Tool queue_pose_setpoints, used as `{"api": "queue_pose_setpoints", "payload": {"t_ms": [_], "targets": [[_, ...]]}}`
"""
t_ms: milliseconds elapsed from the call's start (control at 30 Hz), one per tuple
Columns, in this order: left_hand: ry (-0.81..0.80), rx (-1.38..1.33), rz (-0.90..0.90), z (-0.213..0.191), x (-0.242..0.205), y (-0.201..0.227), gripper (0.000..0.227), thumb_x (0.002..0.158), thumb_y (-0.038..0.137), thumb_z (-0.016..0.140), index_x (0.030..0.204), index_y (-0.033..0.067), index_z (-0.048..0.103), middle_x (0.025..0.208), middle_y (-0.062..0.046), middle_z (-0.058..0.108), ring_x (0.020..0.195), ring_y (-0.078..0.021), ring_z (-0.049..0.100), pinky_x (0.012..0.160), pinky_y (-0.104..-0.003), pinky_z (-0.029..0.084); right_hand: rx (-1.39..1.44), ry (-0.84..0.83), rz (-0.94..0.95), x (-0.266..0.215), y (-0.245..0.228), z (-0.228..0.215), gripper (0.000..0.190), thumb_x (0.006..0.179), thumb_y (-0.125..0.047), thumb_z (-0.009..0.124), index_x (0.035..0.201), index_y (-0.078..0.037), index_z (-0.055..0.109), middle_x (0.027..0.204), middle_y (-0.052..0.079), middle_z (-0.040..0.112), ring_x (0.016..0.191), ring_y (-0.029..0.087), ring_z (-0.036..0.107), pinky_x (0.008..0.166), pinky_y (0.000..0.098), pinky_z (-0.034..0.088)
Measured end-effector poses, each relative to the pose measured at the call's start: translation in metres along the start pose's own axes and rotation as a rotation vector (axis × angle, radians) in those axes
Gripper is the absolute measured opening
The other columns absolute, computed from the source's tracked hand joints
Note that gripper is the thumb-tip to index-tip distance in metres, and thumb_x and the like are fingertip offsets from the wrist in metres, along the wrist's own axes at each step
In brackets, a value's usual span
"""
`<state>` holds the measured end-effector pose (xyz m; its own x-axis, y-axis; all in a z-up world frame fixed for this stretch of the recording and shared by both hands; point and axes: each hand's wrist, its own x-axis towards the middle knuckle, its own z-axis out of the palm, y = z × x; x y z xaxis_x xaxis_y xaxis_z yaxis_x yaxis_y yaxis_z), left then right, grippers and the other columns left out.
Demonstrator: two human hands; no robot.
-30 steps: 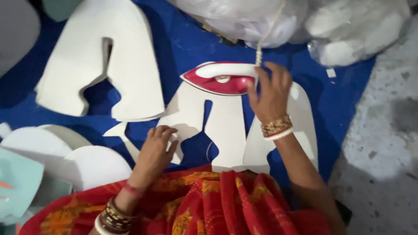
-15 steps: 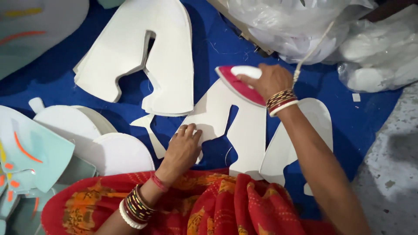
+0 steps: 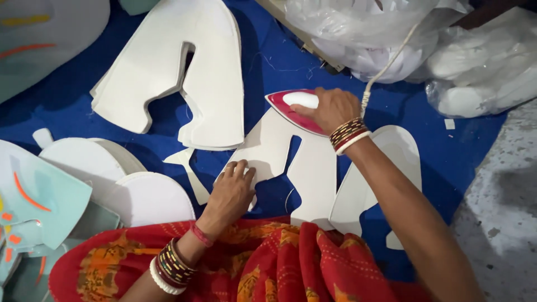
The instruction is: The person irons white, irregularly shaped fabric pieces on a blue surface using a red and white iron. They repeatedly pick up pieces, iron them, and place them into stacks. The person also handles smaller white fabric pieces, placing them on top of the larger pieces before ironing.
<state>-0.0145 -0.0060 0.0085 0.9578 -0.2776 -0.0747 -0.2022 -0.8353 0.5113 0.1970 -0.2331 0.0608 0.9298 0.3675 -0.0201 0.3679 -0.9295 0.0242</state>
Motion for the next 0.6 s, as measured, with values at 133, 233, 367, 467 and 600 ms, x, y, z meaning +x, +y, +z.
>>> {"api": "queue_pose_setpoints", "payload": {"t_ms": [133, 233, 367, 467, 600], "targets": [[0.017, 0.005, 0.02, 0.008, -0.002, -0.006, 0.057, 0.077, 0.02, 0.079, 0.128, 0.0016, 0.061, 0.134, -0.018, 0.053, 0.127, -0.0374, 0.049, 0.103, -0.044, 0.047, 0.08, -0.123, 0.116, 0.005, 0.005, 0.002, 0.082, 0.078, -0.082, 0.065, 0.092, -0.003, 0.078, 0.074, 0.023, 0.072, 0.067, 0.036, 0.072, 0.057, 0.0484, 0.057], [0.031, -0.004, 0.044, 0.009, -0.003, -0.006, 0.059, 0.076, 0.02, 0.08, 0.129, 0.0011, 0.061, 0.134, -0.018, 0.053, 0.127, -0.0374, 0.049, 0.104, -0.045, 0.047, 0.117, -0.024, 0.12, 0.001, 0.022, 0.009, 0.078, 0.082, -0.079, 0.067, 0.094, -0.003, 0.078, 0.076, 0.024, 0.072, 0.069, 0.04, 0.071, 0.059, 0.0519, 0.056], [0.024, -0.014, 0.033, 0.009, -0.006, -0.004, 0.061, 0.075, 0.02, 0.08, 0.129, 0.0005, 0.061, 0.135, -0.019, 0.053, 0.127, -0.0379, 0.049, 0.102, -0.045, 0.047, 0.094, 0.038, 0.21, -0.015, 0.06, 0.03, 0.074, 0.091, -0.071, 0.068, 0.098, 0.001, 0.076, 0.078, 0.027, 0.071, 0.071, 0.042, 0.071, 0.064, 0.0535, 0.055], [-0.01, 0.042, 0.025, 0.003, 0.002, 0.0, 0.061, 0.075, 0.021, 0.08, 0.129, -0.001, 0.059, 0.136, -0.02, 0.051, 0.128, -0.0389, 0.048, 0.1, -0.045, 0.048, 0.174, -0.016, 0.233, -0.024, 0.062, 0.023, 0.067, 0.086, -0.064, 0.072, 0.095, 0.002, 0.077, 0.085, 0.03, 0.07, 0.075, 0.046, 0.069, 0.068, 0.0541, 0.055], [-0.061, 0.057, -0.005, 0.002, 0.003, 0.002, 0.061, 0.077, 0.023, 0.08, 0.129, -0.0019, 0.059, 0.135, -0.021, 0.051, 0.128, -0.0393, 0.048, 0.1, -0.045, 0.048, 0.184, -0.004, 0.311, -0.018, 0.044, 0.015, 0.069, 0.087, -0.064, 0.072, 0.101, 0.003, 0.075, 0.085, 0.031, 0.07, 0.075, 0.046, 0.071, 0.068, 0.0532, 0.056]]}}
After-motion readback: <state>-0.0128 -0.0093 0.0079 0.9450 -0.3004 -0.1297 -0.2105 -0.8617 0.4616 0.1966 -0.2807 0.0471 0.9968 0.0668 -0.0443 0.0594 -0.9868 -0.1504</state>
